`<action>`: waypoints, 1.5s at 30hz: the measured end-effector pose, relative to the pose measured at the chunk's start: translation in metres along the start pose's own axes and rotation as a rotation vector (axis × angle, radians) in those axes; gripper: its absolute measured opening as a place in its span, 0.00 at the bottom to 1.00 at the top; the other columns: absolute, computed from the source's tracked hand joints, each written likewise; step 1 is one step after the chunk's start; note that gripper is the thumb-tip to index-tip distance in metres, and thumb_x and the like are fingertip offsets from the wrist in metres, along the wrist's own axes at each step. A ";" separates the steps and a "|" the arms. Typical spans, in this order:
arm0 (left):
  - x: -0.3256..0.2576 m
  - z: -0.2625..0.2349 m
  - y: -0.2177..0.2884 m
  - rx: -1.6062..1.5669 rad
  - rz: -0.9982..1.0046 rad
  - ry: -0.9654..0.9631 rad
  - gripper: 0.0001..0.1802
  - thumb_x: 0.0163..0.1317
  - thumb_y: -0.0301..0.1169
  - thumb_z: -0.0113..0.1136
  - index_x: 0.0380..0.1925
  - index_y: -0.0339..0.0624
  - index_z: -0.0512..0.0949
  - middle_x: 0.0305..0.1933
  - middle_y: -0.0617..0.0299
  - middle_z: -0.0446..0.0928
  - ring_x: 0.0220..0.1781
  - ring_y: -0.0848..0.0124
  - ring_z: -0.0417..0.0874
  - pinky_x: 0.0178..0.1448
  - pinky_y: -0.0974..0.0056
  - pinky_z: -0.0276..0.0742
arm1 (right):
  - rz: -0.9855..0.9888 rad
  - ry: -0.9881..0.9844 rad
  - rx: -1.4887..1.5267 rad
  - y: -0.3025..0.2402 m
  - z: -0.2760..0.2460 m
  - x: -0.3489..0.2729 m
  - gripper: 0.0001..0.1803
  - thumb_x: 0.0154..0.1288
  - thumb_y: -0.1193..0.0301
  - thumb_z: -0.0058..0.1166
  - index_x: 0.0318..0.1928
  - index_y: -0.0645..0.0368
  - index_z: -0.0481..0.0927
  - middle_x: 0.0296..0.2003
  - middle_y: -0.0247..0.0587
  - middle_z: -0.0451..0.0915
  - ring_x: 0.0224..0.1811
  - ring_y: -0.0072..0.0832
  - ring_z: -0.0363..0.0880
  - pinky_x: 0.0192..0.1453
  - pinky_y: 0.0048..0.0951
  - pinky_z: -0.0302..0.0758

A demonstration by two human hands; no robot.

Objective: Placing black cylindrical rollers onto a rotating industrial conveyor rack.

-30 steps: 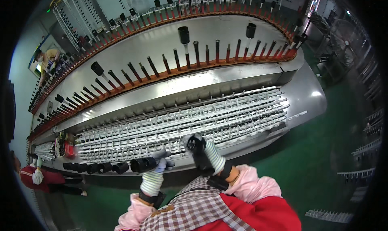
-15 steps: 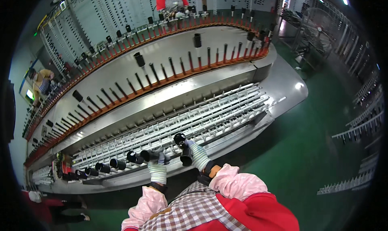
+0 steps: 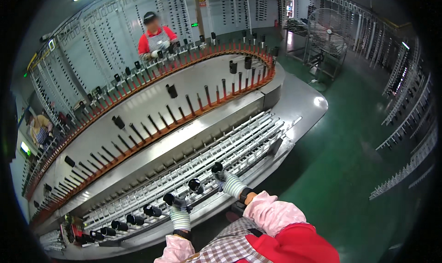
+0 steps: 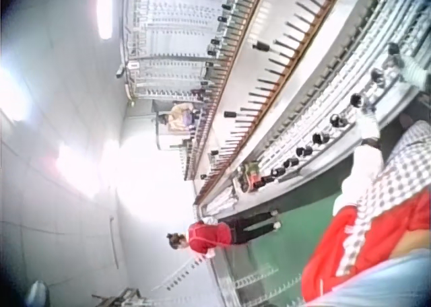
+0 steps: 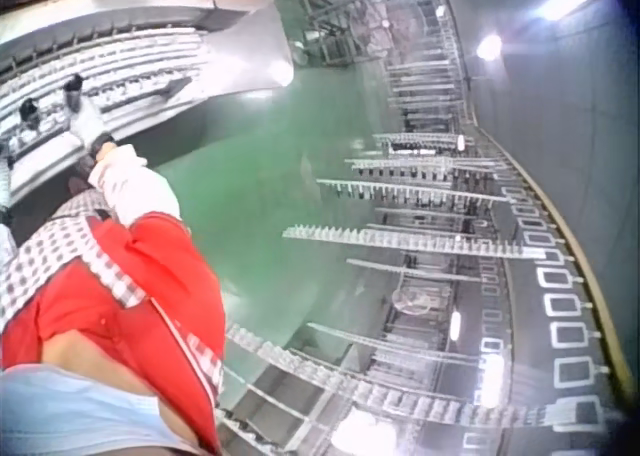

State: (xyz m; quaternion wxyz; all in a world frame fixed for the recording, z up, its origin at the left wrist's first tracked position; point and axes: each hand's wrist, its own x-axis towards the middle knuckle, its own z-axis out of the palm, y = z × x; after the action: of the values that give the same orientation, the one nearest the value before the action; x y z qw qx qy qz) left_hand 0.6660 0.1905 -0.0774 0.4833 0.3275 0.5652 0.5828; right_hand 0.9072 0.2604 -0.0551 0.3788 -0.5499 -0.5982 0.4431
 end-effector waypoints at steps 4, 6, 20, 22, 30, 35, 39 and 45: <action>-0.005 0.005 0.008 0.216 -0.025 -0.003 0.10 0.62 0.36 0.56 0.36 0.41 0.73 0.21 0.66 0.71 0.12 0.76 0.69 0.14 0.71 0.65 | 0.057 -0.199 0.001 0.001 -0.021 0.007 0.11 0.61 0.76 0.50 0.45 0.62 0.74 0.29 0.38 0.80 0.28 0.25 0.78 0.31 0.28 0.76; 0.000 -0.002 -0.005 0.255 -0.053 0.023 0.10 0.63 0.35 0.55 0.38 0.41 0.75 0.21 0.65 0.72 0.11 0.75 0.69 0.14 0.70 0.65 | 0.341 -0.456 0.068 -0.041 -0.045 0.010 0.12 0.60 0.79 0.47 0.45 0.61 0.73 0.29 0.40 0.80 0.31 0.27 0.79 0.33 0.31 0.76; 0.007 0.063 0.006 1.439 0.337 0.033 0.20 0.52 0.23 0.57 0.48 0.44 0.75 0.46 0.48 0.75 0.43 0.54 0.76 0.45 0.55 0.72 | -0.339 0.362 -0.267 -0.057 -0.206 0.363 0.29 0.59 0.63 0.54 0.59 0.61 0.64 0.51 0.58 0.72 0.54 0.49 0.71 0.57 0.36 0.68; 0.005 0.073 0.015 1.471 -0.041 -0.019 0.23 0.52 0.23 0.57 0.50 0.46 0.74 0.47 0.48 0.74 0.43 0.55 0.76 0.46 0.55 0.72 | -0.277 0.308 -0.317 -0.070 -0.168 0.386 0.29 0.59 0.62 0.54 0.58 0.60 0.65 0.49 0.59 0.73 0.50 0.50 0.73 0.53 0.39 0.69; 0.009 0.034 -0.054 0.793 0.040 0.327 0.19 0.66 0.34 0.51 0.46 0.26 0.70 0.38 0.49 0.78 0.26 0.67 0.80 0.27 0.65 0.75 | -0.561 0.131 0.418 -0.128 -0.154 0.419 0.16 0.60 0.69 0.52 0.49 0.61 0.73 0.32 0.45 0.80 0.31 0.32 0.76 0.39 0.34 0.72; 0.011 0.040 -0.042 0.981 0.089 0.371 0.13 0.65 0.28 0.47 0.43 0.26 0.71 0.36 0.48 0.79 0.28 0.66 0.81 0.29 0.65 0.76 | -0.347 0.780 0.289 -0.085 -0.309 0.403 0.08 0.60 0.68 0.51 0.36 0.59 0.78 0.29 0.31 0.77 0.31 0.26 0.73 0.40 0.30 0.72; 0.022 0.107 0.001 0.879 -0.066 0.378 0.11 0.62 0.26 0.49 0.36 0.24 0.74 0.30 0.45 0.79 0.28 0.61 0.80 0.32 0.60 0.73 | -0.291 0.703 0.235 0.029 -0.399 0.472 0.12 0.61 0.69 0.49 0.45 0.57 0.76 0.25 0.29 0.74 0.24 0.21 0.69 0.31 0.24 0.70; 0.019 0.083 -0.046 1.068 0.040 0.297 0.15 0.62 0.26 0.47 0.48 0.32 0.74 0.37 0.44 0.79 0.35 0.59 0.80 0.38 0.60 0.75 | -0.295 0.675 0.046 -0.009 -0.372 0.503 0.15 0.59 0.59 0.54 0.36 0.58 0.79 0.23 0.45 0.78 0.25 0.31 0.76 0.32 0.34 0.70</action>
State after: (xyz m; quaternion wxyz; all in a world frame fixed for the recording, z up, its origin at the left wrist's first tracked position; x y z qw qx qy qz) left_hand 0.7459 0.2314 -0.1130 0.1540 0.4521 0.8379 0.2642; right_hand 1.1998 0.8021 0.0556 0.6268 -0.5641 -0.5025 0.1907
